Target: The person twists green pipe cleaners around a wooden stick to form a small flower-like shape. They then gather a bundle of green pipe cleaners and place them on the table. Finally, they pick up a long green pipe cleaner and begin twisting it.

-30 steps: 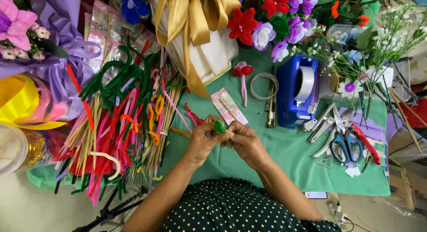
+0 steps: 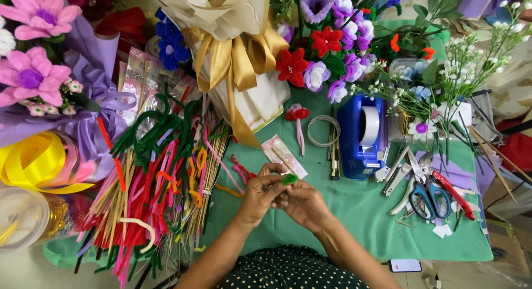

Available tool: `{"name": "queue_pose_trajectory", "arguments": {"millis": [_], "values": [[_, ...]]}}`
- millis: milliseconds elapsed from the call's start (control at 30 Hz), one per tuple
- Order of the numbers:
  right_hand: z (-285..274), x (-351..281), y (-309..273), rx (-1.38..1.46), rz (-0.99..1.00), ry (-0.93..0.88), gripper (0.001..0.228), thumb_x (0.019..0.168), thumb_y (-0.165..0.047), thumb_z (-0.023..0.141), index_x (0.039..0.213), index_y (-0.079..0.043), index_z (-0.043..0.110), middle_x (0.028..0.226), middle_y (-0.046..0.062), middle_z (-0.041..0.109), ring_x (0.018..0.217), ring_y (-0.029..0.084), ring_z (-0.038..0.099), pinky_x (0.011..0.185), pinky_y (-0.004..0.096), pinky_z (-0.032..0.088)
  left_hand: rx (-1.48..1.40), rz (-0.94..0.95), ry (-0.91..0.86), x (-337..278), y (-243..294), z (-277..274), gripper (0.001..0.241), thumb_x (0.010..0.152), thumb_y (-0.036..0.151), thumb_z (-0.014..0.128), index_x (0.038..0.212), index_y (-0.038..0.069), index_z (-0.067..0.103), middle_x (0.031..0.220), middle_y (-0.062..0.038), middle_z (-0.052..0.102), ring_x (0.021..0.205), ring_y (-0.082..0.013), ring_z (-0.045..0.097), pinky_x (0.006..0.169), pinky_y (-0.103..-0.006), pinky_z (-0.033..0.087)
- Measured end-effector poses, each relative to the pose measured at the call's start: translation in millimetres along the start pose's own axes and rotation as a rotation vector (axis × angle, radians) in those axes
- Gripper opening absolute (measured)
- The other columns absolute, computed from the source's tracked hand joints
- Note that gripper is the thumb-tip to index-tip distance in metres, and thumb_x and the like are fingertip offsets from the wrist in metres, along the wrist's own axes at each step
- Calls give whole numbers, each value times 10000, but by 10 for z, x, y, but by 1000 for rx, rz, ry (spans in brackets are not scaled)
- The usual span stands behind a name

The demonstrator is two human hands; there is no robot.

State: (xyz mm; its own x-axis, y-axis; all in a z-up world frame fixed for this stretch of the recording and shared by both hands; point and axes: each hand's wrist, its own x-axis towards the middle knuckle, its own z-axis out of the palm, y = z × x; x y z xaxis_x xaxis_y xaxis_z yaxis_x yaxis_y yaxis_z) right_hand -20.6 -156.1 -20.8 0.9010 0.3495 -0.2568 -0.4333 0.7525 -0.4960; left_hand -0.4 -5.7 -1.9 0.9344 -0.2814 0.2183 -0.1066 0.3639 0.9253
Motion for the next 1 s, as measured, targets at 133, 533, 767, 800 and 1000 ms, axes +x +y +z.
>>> {"name": "queue_pose_trajectory", "arguments": {"millis": [133,533,767,800,1000], "values": [[210,-39,-67,-270,-338,1,63,967,-67,548,1028,-55,552,874,81,645,762,164,556,732,313,452,63,90,162,17,-201,139,196,893,165,803,1070,80,795,1118,-108,624,1056,-170,570,892,-289,469],[-80,31,70,-378,-442,7,65,1005,-74,534,1038,-19,522,824,43,507,728,152,521,668,280,433,-196,-85,176,44,-501,88,79,892,62,760,942,7,734,1151,-120,588,618,-139,642,540,-277,595],[-102,55,68,-441,-563,89,91,1017,-71,552,953,-26,505,754,22,453,699,121,450,640,281,382,-230,-109,271,33,-582,272,160,898,112,763,1012,0,771,1112,-103,651,811,-150,624,630,-271,522],[-71,35,70,-489,-614,121,103,1017,-83,559,951,-24,506,751,23,446,707,114,430,632,286,371,-207,-100,272,32,-436,353,209,881,121,776,1042,-14,776,1159,-115,659,884,-151,608,665,-265,499],[-84,-12,12,-477,-614,165,89,992,-27,582,935,40,591,775,113,572,727,192,552,709,320,460,-164,-92,212,103,-456,289,114,890,98,780,907,-14,767,1101,-122,641,862,-169,576,628,-288,517]]}}
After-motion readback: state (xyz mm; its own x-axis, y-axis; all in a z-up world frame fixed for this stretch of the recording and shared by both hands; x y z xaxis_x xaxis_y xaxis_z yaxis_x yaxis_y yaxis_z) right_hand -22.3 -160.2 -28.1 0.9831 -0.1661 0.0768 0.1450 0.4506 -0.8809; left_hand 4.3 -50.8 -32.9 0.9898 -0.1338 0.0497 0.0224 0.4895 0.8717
